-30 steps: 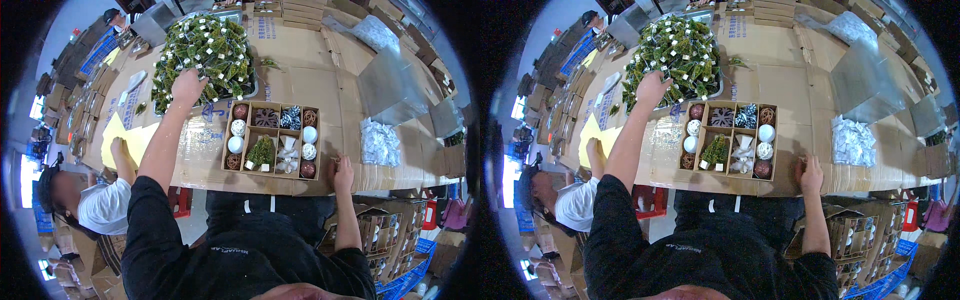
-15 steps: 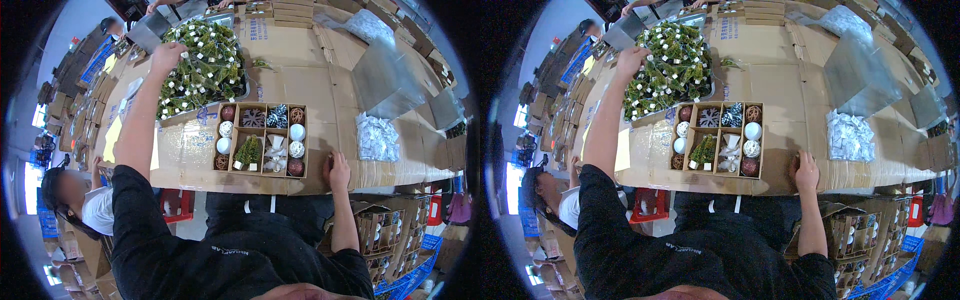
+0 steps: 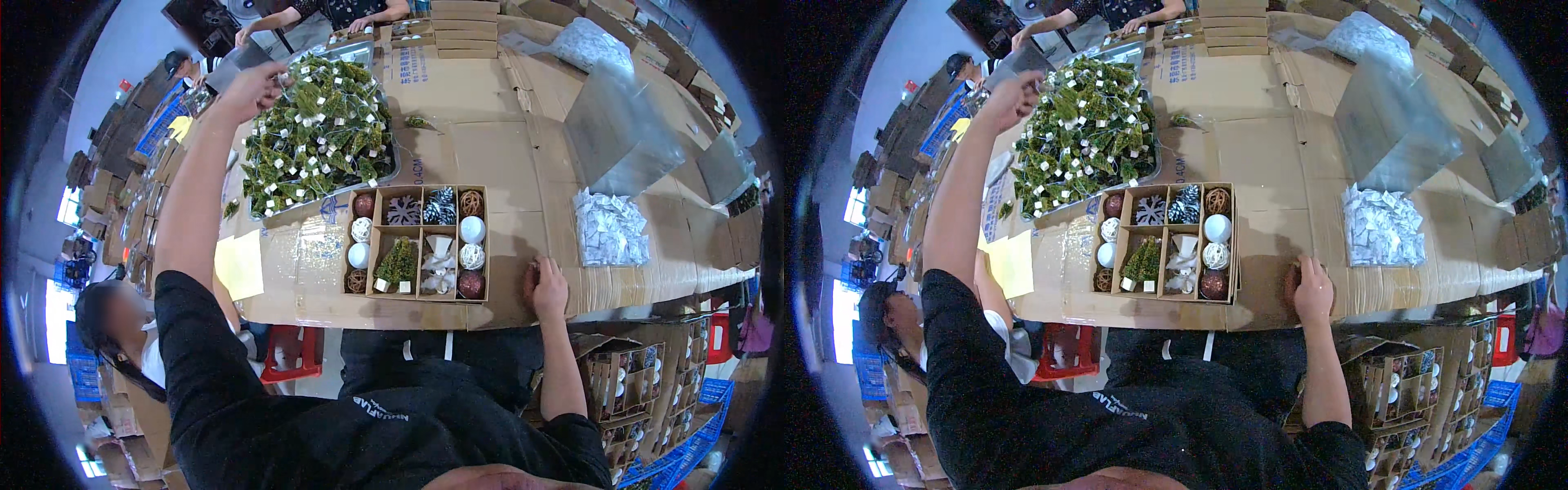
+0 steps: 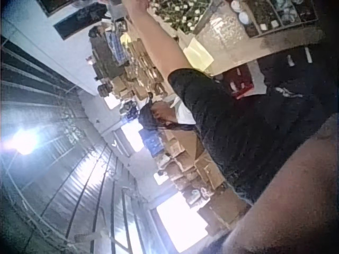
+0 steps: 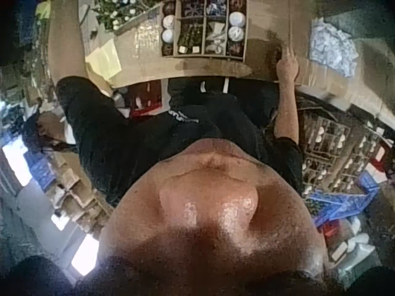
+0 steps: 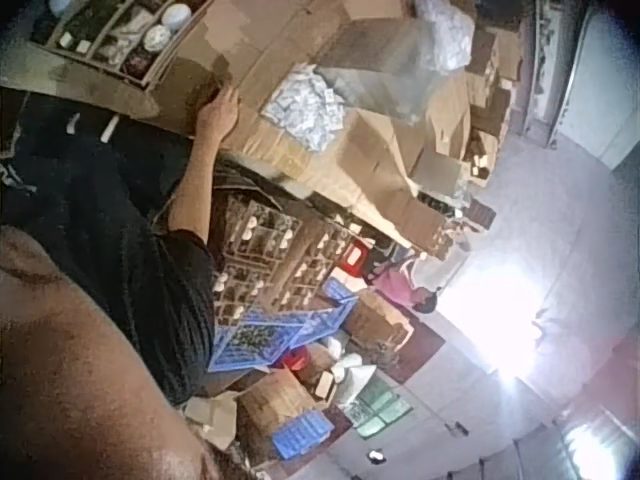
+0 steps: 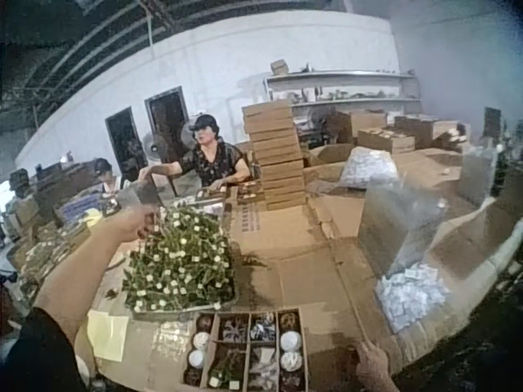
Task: Packing various Christmas ornaments and decorations into a compartmentalized wooden display box.
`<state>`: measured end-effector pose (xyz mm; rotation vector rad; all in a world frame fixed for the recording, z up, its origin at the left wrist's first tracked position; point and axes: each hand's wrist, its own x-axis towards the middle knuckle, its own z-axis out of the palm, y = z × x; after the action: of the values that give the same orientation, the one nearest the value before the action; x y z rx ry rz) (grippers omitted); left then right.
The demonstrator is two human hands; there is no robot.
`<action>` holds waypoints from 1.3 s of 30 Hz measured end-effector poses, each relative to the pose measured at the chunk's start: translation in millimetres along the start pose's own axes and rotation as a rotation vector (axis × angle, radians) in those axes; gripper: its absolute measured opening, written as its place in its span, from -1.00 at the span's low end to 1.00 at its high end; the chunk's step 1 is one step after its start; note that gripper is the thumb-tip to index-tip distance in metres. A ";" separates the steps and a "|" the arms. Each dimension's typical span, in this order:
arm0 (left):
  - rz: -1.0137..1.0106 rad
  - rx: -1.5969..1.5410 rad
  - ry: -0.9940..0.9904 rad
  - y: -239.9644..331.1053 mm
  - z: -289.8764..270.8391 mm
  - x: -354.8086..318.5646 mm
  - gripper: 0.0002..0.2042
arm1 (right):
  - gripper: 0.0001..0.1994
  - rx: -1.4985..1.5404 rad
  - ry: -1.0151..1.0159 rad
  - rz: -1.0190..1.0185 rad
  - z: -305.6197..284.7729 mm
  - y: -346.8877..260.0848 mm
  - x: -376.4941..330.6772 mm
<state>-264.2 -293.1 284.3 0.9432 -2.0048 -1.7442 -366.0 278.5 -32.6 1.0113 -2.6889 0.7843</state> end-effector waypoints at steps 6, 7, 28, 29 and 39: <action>-0.044 -0.179 -0.175 -5.4 24.1 -21.5 -0.87 | -0.74 0.030 -0.012 0.016 -10.0 -9.7 2.7; -0.012 -0.202 -0.146 -9.4 36.0 -30.1 -0.85 | -0.75 0.041 0.010 0.010 -11.6 -10.1 2.9; 0.636 0.344 -0.378 0.0 143.8 -196.0 -0.80 | -0.73 0.750 -0.268 -0.291 -180.3 -252.8 156.3; 0.668 0.286 -0.375 -6.4 144.7 -201.1 -0.84 | -0.75 0.807 -0.279 -0.288 -175.6 -250.2 155.5; 0.467 0.115 -0.648 -40.8 167.6 -216.3 -0.66 | -0.79 0.925 -0.504 -0.326 -196.8 -263.4 167.0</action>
<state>-200.5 -26.2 249.5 -0.1201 -2.4577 -1.8000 -326.7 121.1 298.6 1.9894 -2.3374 1.9845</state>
